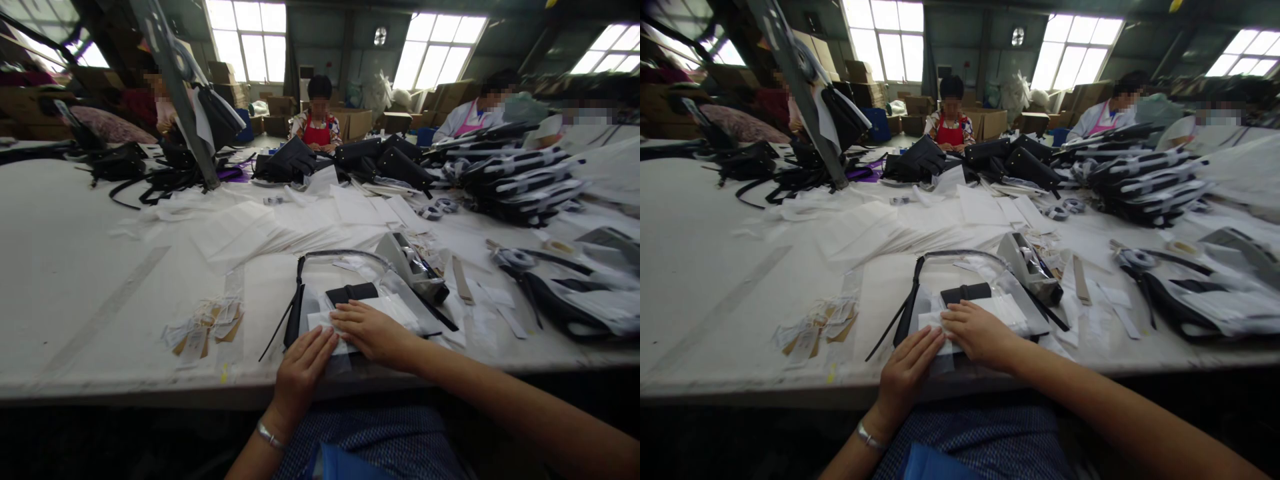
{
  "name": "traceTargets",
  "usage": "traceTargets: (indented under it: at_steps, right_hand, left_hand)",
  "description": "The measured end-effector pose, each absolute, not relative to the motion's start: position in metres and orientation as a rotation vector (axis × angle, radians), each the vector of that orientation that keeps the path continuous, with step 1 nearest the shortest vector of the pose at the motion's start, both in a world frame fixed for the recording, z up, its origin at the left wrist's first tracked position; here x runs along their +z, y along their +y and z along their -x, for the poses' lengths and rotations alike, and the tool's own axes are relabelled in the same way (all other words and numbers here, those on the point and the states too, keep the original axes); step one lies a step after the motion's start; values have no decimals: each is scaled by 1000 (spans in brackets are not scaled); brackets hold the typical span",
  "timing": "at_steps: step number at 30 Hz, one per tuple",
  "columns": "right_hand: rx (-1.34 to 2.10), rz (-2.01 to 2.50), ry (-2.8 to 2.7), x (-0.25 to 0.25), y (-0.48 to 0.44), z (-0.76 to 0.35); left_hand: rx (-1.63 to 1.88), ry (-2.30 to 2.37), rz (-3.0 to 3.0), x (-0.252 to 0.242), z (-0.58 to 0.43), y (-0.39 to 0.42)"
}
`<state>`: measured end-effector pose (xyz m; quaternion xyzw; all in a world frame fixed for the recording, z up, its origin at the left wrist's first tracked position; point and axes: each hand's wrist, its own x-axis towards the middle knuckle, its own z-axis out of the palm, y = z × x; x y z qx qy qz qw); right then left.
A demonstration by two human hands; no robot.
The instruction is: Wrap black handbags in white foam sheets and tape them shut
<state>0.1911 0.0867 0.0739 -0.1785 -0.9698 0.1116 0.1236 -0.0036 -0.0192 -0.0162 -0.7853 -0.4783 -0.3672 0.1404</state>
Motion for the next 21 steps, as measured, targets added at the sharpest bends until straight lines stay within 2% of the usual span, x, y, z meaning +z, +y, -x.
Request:
traceTargets:
  at_steps: [5, 13, 21]
  right_hand:
    - [278, 425, -2574, 63, 47, -235]
    - [-91, 516, -2681, -8, 9, -254]
    - [65, 393, -2392, -27, 10, -219]
  left_hand:
    - [-1102, -1418, 2303, -7, 3, -20]
    - [-1080, -1412, 2332, -8, 4, -17]
    - [-1048, -1397, 2321, -7, 4, -18]
